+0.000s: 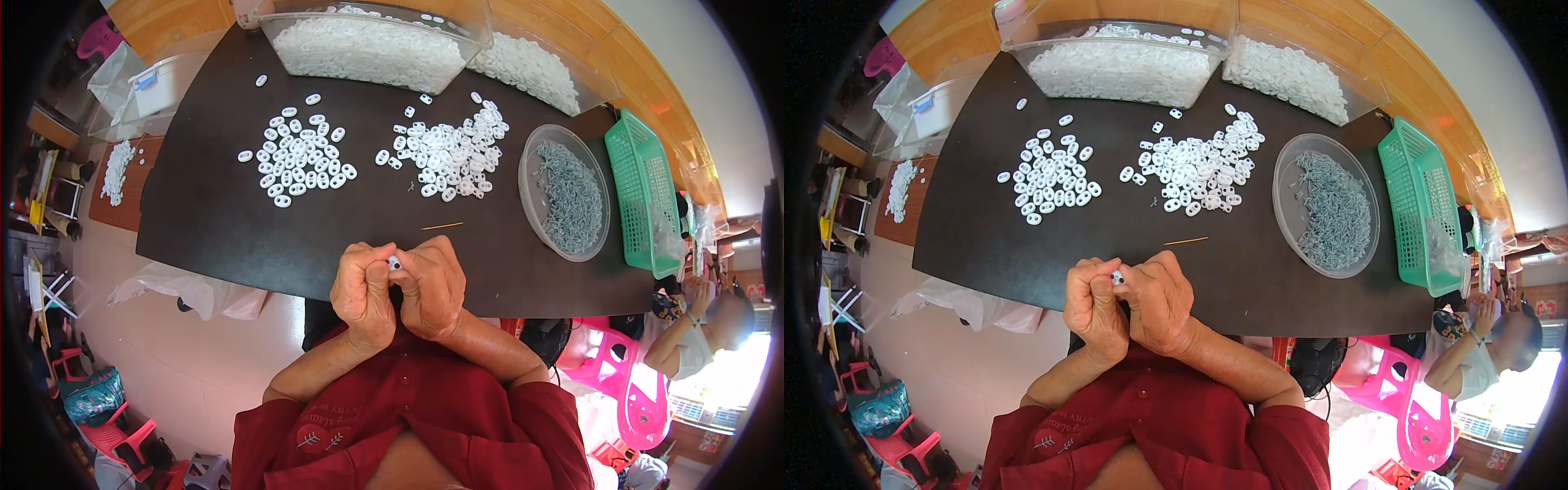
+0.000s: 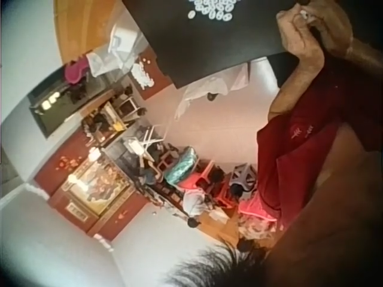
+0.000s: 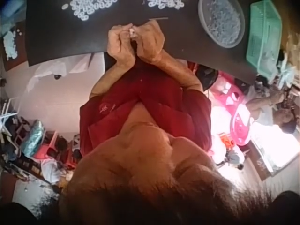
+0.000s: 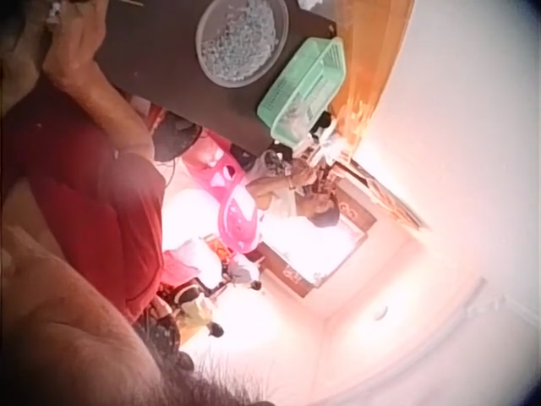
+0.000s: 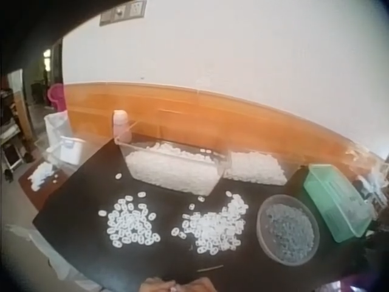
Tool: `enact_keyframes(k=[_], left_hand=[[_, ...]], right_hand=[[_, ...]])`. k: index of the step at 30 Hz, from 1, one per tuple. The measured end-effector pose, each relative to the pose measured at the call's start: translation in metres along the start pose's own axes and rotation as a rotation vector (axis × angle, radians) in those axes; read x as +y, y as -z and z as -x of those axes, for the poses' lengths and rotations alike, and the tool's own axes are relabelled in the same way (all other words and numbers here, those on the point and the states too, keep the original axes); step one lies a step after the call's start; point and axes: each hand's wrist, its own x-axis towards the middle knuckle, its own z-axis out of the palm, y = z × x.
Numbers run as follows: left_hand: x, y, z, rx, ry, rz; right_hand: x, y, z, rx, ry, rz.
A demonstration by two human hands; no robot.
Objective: Assembling small plastic components by inserting tiny metal pins into them using a needle tool.
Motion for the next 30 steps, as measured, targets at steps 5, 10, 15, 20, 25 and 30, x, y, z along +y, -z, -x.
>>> enact_keyframes(k=[5, 10, 15, 20, 25, 30], left_hand=[[0.004, 0.004, -0.005, -0.096, 0.006, -0.051], [0.017, 0.006, -0.009, -0.226, 0.13, -0.036], [0.009, 0.004, -0.016, -0.278, 0.428, 0.21], [0.003, 0.015, -0.025, -0.255, 0.429, 0.122], [0.002, 0.029, -0.036, -0.308, 0.462, 0.035], [0.006, 0.039, -0.041, -0.254, 0.551, -0.043]], right_hand=[[0.002, 0.009, -0.005, -0.023, 0.003, 0.017], [0.0, 0.024, -0.013, -0.039, -0.087, 0.009], [0.021, 0.052, -0.045, -0.079, -0.199, 0.059], [0.069, 0.072, -0.115, 0.092, -0.483, 0.058], [0.143, 0.082, -0.179, 0.152, -0.245, 0.28], [0.211, 0.122, -0.213, 0.135, -0.095, 0.666]])
